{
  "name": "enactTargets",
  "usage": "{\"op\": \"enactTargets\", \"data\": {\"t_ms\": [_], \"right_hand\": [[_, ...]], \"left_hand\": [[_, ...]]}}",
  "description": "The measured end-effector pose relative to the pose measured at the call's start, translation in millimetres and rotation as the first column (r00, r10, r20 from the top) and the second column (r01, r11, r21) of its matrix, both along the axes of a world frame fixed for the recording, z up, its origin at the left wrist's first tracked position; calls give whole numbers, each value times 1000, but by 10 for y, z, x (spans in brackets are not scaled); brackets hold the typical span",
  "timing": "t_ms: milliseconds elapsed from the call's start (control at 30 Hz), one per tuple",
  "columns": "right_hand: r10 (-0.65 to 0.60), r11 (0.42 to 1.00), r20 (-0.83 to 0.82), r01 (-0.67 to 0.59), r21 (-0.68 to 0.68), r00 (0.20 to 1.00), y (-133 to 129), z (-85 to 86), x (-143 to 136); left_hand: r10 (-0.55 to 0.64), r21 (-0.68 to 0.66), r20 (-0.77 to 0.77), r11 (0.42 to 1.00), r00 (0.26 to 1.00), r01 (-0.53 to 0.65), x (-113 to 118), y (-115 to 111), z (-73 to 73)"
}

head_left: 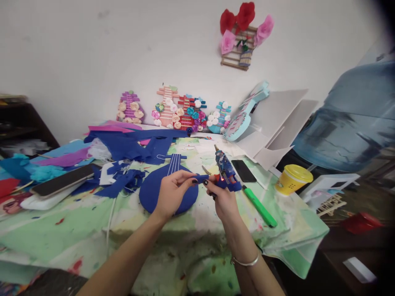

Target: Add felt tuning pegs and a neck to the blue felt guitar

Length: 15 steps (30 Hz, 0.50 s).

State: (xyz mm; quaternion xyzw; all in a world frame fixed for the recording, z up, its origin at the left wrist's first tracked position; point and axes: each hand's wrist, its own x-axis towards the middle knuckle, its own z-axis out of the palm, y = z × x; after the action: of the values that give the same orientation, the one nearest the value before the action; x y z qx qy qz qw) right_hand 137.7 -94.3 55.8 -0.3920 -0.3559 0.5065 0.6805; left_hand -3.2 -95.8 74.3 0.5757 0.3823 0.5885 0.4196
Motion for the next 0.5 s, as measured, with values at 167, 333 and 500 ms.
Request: {"op": "enactTargets", "data": {"t_ms": [167,333,500], "right_hand": [[74,995,-55,-78,-55,996,171,-17,-36],[94,993,-102,-101,-63,990,297,-21,-10],[59,997,-117,-65,-44,991,378,-35,31]], "left_hand": [[9,-26,-22,1000,1000,-9,-169,213,-59],[-36,-68,47,997,998,39,-387,272,-94],[-658,-216,-167,751,734,624,-909,153,39]]}}
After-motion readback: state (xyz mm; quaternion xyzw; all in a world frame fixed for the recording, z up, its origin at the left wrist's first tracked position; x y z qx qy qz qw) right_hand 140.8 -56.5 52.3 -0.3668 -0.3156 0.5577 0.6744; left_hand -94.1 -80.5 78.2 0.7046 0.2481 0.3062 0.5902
